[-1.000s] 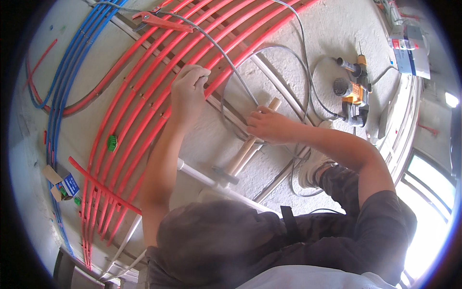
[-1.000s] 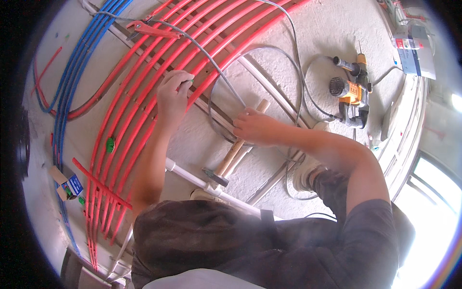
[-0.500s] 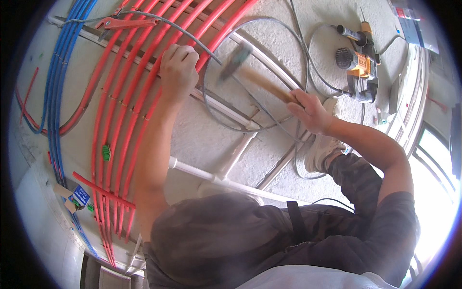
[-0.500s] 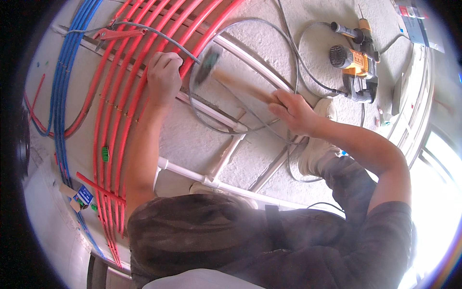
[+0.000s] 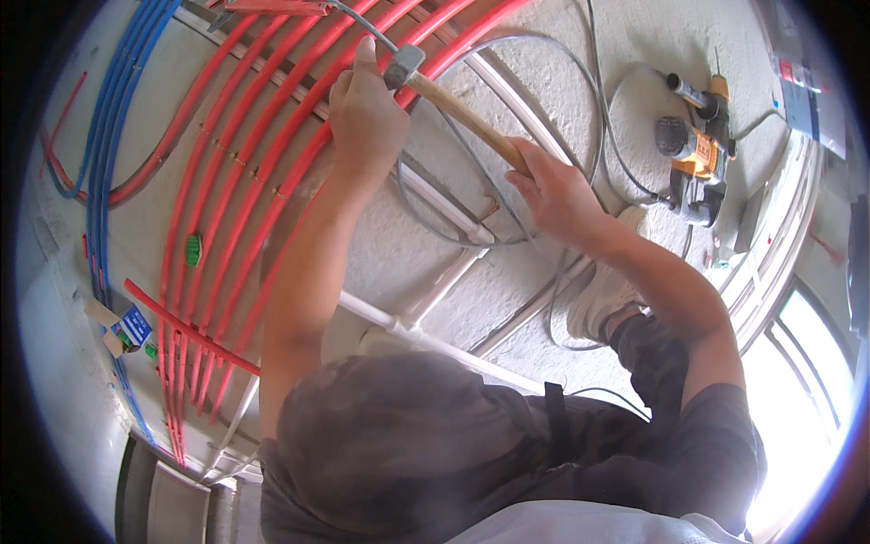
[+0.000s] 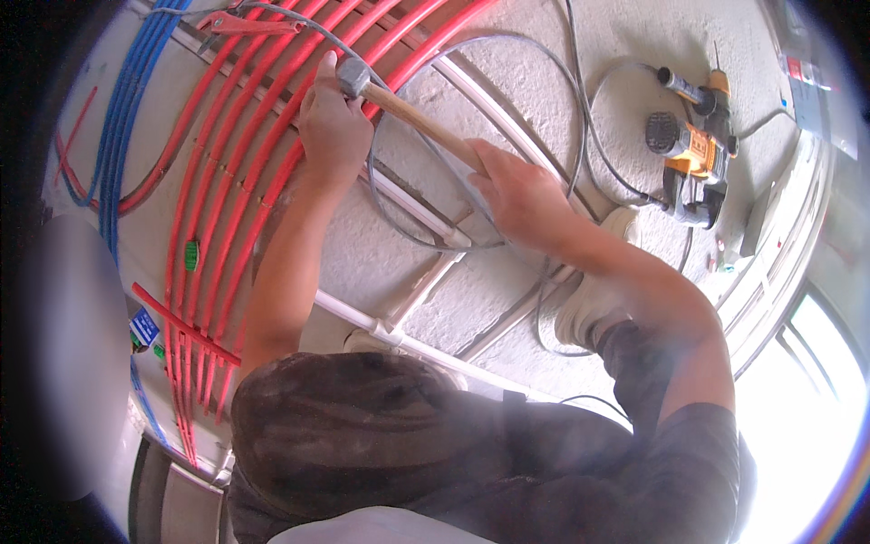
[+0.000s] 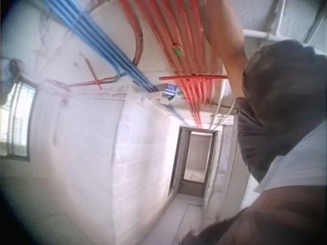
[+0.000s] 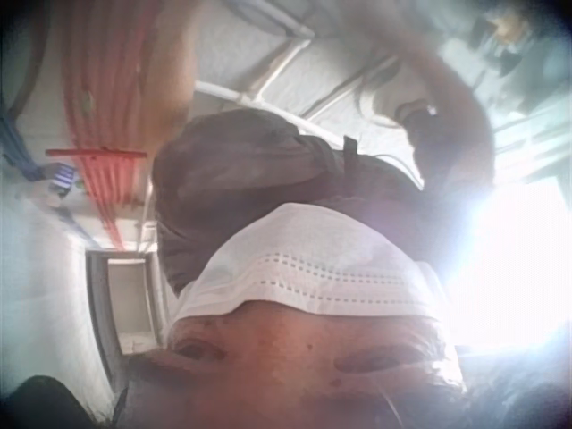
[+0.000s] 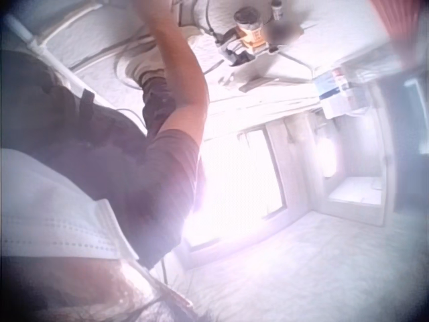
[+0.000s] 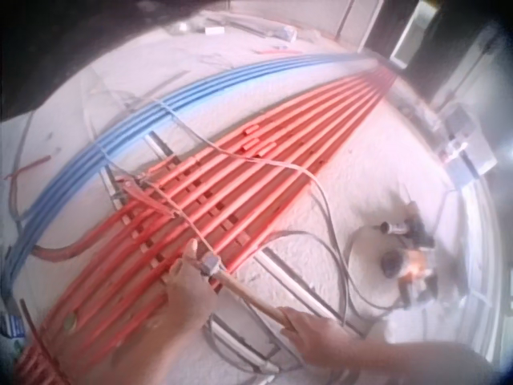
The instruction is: The person installs red and blue plastic pipes along a wall. They use a power drill to create holes, a hammer to secure clips, and pliers to cut and adjust the pipes. The person arranges the pipes in parallel lines and secures them with clips.
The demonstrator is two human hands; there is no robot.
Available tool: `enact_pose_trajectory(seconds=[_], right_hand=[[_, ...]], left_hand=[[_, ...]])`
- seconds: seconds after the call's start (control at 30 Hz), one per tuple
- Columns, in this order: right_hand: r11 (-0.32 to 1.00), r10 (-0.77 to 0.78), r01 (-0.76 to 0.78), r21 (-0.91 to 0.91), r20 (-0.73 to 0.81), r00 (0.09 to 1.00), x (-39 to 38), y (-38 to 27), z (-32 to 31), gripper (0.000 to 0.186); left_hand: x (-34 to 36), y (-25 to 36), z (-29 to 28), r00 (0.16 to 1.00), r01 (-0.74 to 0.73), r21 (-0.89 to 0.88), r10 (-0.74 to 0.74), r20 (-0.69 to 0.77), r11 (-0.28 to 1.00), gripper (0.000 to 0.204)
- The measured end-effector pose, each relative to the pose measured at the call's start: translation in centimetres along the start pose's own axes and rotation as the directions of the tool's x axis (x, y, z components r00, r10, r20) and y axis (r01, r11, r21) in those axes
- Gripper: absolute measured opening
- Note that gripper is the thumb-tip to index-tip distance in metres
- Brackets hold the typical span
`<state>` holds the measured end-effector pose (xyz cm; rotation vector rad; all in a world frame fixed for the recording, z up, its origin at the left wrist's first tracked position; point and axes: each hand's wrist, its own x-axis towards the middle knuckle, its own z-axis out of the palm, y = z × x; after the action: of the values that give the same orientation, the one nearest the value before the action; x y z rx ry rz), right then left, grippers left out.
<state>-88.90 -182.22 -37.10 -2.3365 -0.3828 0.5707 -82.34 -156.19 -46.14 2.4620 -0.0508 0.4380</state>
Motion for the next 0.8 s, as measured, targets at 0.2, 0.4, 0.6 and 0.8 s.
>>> enact_pose_trajectory(seconds=[0.2, 0.4, 0.6, 0.8], right_hand=[[1.0, 0.027, -0.027, -0.009, -0.05, 0.998, -0.2, -0.2, 0.9, 0.039], [0.996, 0.085, -0.086, -0.015, -0.068, 0.994, -0.2, -0.2, 0.6, 0.045], [0.927, 0.173, -0.203, 0.314, 0.12, 0.978, 0.6, -0.3, -1.5, 0.031], [0.966, 0.201, -0.185, 0.18, -0.075, 0.977, -1.2, -0.5, 1.0, 0.033]], left_hand=[[0.1, -0.1, 0.0, 0.999, -0.038, -0.059, 0.038, 0.0, 0.998, 0.063], [-0.9, -0.5, -1.1, 0.999, 0.027, -0.09, -0.022, 0.05, 0.996, 0.063], [-2.5, 0.4, -3.0, 0.995, 0.083, -0.076, -0.078, 0.063, 0.994, 0.046], [-5.9, 0.4, -2.3, 0.999, 0.007, 0.004, -0.007, 0.05, 1.0, 0.034]])
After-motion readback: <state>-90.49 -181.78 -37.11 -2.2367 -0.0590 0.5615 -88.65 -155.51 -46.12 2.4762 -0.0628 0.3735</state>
